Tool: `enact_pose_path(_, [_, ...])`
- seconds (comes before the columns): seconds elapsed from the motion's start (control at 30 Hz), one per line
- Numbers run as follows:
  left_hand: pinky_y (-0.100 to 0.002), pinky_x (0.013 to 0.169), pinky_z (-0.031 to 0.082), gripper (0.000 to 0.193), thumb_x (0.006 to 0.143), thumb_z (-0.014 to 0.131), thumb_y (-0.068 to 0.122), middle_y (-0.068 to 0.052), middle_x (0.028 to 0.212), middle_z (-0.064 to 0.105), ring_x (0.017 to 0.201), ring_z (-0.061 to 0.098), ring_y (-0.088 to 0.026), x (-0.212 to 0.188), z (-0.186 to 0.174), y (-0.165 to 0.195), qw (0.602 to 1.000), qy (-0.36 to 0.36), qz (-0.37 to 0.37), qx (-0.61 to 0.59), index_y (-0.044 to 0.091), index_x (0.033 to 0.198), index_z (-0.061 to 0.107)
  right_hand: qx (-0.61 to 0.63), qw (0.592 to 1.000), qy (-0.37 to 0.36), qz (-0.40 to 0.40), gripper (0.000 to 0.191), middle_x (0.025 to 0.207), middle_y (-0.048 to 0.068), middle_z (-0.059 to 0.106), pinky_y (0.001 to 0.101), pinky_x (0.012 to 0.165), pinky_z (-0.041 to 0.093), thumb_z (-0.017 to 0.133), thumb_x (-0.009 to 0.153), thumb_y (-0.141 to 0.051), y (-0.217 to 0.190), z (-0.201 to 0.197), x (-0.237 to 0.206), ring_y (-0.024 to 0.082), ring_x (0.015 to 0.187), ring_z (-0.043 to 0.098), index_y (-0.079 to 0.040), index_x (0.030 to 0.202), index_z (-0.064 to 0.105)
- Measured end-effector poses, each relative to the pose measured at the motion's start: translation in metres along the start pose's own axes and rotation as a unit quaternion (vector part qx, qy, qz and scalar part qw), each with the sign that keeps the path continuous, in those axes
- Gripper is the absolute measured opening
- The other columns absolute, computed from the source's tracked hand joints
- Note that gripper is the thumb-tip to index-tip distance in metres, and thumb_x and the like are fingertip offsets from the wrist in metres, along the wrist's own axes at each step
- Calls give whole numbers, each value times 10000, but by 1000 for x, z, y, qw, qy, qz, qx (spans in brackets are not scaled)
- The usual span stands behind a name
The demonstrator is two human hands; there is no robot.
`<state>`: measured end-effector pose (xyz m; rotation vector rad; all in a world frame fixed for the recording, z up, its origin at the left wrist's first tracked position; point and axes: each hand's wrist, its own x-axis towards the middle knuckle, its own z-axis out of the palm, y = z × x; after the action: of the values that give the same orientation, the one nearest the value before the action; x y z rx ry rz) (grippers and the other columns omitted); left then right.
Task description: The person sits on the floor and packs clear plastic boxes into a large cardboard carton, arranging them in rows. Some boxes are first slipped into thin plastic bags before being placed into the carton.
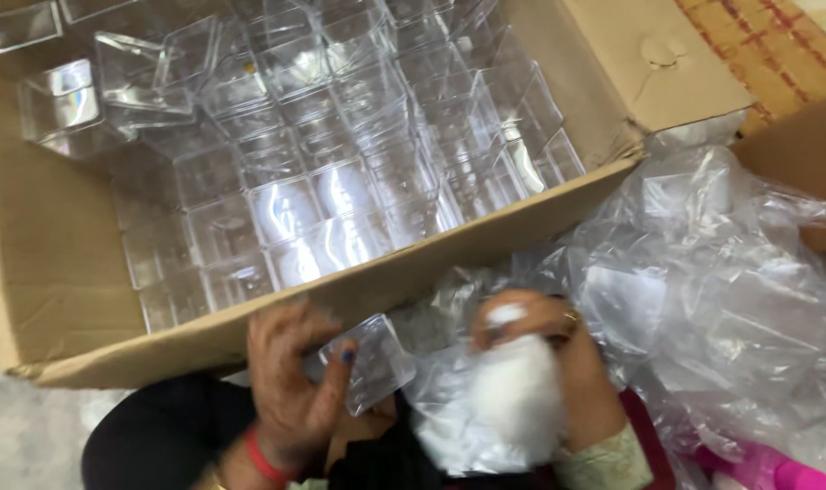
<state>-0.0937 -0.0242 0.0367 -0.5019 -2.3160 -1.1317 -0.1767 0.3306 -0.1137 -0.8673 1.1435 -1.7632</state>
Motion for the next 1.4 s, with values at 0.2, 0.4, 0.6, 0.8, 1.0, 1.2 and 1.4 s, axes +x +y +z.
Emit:
enact_pose_path(0.2, [-425,1080,418,642,947,721,330,-224,1500,441,1356,482,-411,199,117,-48,905,-260,-273,-196,48,1426,399,-366,833,129,394,311,1172,105,702,370,970,491,728,830,-325,33,7,54,254,1106,653,-195,1111,763])
enact_pose_path(0.4, [-457,1204,325,512,739,893,299,-304,1639,140,1479,268,-485,204,217,-110,960,-261,-45,86,92,1098,591,-351,843,146,380,276,1174,121,683,368,985,480,696,854,-317,27,-2,42,267,1115,632,-239,1110,766])
enact_pose_path(0.6, [-490,1196,295,153,803,856,160,-224,1559,465,1440,420,-414,229,150,-147,987,-68,15,146,153,879,723,-305,897,135,290,224,1069,80,759,338,946,525,640,840,-188,21,1,46,228,1051,700,-167,1011,783])
enact_pose_path(0.8, [-699,1208,180,314,1034,592,362,-186,1251,712,1189,638,-380,258,87,-173,830,-240,-199,463,103,1017,768,-305,896,141,290,244,1068,83,760,342,945,530,619,836,-163,19,1,43,226,1055,704,-137,1026,770])
enact_pose_path(1.0, [-729,1014,320,373,895,559,335,-160,1277,665,1145,629,-415,244,89,-222,778,-283,-262,496,122,1134,749,-325,880,152,311,250,1081,69,753,339,945,522,620,847,-173,15,7,45,215,1060,692,-168,1047,771])
enact_pose_path(1.2, [-405,809,552,422,1037,544,456,-159,979,786,864,744,-295,214,154,-227,900,-291,-226,233,122,1081,799,-310,874,163,338,272,1068,73,771,336,933,530,618,813,-159,23,4,43,206,1037,706,-161,1046,759])
enact_pose_path(1.4, [-350,912,561,684,897,762,459,-192,1242,706,1112,687,-240,128,265,-177,847,-359,-325,-219,23,1366,520,-311,889,147,304,284,1096,85,758,338,957,526,621,827,-177,43,-4,39,216,1058,699,-162,1074,760])
